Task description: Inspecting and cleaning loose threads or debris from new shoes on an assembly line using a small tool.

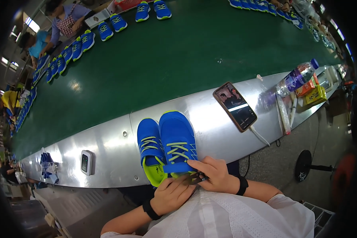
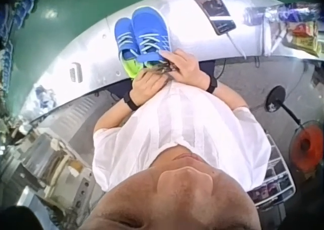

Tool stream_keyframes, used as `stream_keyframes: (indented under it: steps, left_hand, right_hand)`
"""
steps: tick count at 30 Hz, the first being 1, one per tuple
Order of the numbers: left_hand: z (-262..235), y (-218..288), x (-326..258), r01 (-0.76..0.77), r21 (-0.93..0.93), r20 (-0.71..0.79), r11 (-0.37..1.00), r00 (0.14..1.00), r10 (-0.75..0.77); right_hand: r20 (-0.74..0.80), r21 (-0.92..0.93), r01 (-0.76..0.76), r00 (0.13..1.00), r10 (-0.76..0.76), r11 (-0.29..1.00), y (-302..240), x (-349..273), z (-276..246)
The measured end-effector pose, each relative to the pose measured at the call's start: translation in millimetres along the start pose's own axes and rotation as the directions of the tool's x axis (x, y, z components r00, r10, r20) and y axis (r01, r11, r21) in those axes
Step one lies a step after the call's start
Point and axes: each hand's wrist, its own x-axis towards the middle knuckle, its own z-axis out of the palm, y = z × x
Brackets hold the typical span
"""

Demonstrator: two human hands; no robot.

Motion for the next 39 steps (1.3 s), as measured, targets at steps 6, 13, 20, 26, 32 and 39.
stream_keyframes:
  steps: [6,13,20,26,32,39]
  left_hand:
    - [-31.4,-19.5,-5.8,0.227,-0.234,-0.177,0.945,0.946,-0.271]
    - [-25.3,-36.4,-42.4,0.722,-0.627,0.087,0.293,0.439,-0.894]
    - [-16.6,-26.6,-31.3,0.68,-0.607,0.053,0.411,0.551,-0.833]
    - [-21.7,-14.2,-27.1,0.666,-0.589,0.029,0.457,0.583,-0.812]
    - [-18.0,-3.7,-24.8,0.624,-0.544,-0.084,0.56,0.623,-0.777]
    - [-14.4,-6.1,-27.3,0.611,-0.597,-0.059,0.52,0.613,-0.788]
  right_hand:
    - [0.068,-0.078,-0.248,0.965,0.254,0.965,13.1,1.3,2.4]
    - [-0.013,-0.06,-0.435,0.9,0.435,0.898,4.8,2.4,8.2]
    - [0.003,-0.096,-0.381,0.924,0.383,0.92,6.8,0.3,5.7]
    - [0.009,-0.061,-0.365,0.931,0.366,0.929,8.9,-4.9,3.0]
    - [0.024,-0.042,-0.391,0.92,0.392,0.919,9.0,-9.8,0.6]
    - [0.012,-0.029,-0.387,0.922,0.387,0.922,9.8,-10.4,0.8]
